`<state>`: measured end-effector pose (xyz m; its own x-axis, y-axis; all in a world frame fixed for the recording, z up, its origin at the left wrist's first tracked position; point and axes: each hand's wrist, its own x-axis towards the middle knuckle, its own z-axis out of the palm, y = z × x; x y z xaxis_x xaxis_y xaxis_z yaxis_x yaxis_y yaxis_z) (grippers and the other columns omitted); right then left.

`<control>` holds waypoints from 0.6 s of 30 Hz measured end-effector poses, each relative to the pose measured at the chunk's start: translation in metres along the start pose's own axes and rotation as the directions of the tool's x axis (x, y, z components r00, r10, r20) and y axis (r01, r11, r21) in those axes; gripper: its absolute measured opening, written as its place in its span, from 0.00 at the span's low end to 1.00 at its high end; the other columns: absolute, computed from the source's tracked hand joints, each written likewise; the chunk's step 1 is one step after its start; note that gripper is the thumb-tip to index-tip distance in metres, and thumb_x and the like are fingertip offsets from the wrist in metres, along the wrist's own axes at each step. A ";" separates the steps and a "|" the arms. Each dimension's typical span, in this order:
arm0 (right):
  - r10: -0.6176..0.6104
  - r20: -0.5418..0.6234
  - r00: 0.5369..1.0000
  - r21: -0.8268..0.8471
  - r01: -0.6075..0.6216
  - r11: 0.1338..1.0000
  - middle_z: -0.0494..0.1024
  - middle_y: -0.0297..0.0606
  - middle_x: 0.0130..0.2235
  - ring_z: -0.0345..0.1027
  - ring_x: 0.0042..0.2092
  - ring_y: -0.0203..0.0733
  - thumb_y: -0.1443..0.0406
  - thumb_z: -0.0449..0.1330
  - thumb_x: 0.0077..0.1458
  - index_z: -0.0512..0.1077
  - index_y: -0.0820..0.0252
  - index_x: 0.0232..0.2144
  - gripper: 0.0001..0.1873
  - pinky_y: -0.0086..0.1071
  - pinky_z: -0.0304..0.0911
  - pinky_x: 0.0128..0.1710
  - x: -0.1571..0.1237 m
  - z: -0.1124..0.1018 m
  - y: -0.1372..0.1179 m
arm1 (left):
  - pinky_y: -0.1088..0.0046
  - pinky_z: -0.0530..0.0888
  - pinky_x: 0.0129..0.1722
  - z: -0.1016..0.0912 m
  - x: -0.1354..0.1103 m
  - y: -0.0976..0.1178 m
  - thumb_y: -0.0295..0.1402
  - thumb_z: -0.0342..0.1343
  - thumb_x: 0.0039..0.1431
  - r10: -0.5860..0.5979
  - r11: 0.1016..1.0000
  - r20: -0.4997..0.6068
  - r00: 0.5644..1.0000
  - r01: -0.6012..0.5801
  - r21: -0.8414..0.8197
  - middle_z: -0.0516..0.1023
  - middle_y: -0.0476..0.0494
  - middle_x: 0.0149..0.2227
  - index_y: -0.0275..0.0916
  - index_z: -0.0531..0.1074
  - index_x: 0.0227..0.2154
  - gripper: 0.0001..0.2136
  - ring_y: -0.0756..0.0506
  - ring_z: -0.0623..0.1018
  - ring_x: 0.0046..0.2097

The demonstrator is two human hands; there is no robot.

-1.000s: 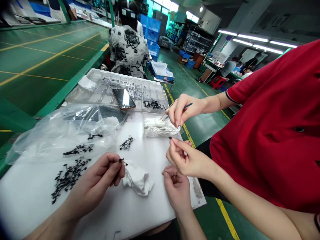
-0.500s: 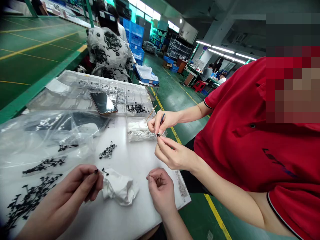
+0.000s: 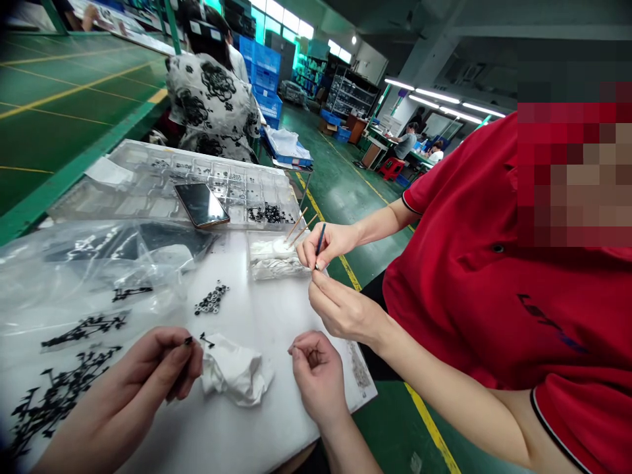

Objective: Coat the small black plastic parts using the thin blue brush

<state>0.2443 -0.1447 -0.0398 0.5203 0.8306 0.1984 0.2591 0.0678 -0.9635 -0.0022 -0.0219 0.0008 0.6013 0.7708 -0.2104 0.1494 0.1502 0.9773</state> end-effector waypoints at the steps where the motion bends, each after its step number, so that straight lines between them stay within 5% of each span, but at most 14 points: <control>1: -0.003 0.000 1.000 -0.003 0.003 1.000 0.76 0.38 0.35 0.72 0.36 0.38 0.65 0.62 0.63 0.71 0.58 0.33 0.05 0.30 0.68 0.35 0.000 0.000 0.000 | 0.78 0.71 0.35 0.000 0.000 0.000 0.52 0.47 0.71 0.004 1.000 0.000 1.000 -0.004 -0.002 0.75 0.52 0.29 0.44 0.67 0.39 0.17 0.52 0.74 0.31; 9: -0.031 0.045 0.999 -0.077 0.034 0.996 0.75 0.38 0.35 0.71 0.36 0.38 0.65 0.61 0.63 0.70 0.58 0.33 0.05 0.30 0.67 0.36 -0.005 -0.002 0.004 | 0.78 0.70 0.33 0.005 -0.003 0.005 0.50 0.50 0.70 0.027 0.996 -0.037 0.999 -0.030 -0.087 0.75 0.52 0.29 0.43 0.67 0.39 0.16 0.53 0.73 0.30; 18: -0.011 0.095 0.995 -0.163 0.026 0.986 0.78 0.38 0.34 0.70 0.34 0.38 0.64 0.60 0.64 0.76 0.61 0.40 0.07 0.32 0.65 0.36 -0.006 0.000 0.003 | 0.77 0.69 0.30 0.013 0.010 0.013 0.49 0.52 0.70 0.228 0.961 -0.186 0.956 -0.252 -0.118 0.74 0.53 0.30 0.41 0.64 0.41 0.15 0.54 0.71 0.28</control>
<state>0.2416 -0.1493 -0.0441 0.4375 0.8787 0.1908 0.4022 -0.0015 -0.9155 0.0156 -0.0203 0.0112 0.4626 0.8862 0.0264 -0.1003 0.0228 0.9947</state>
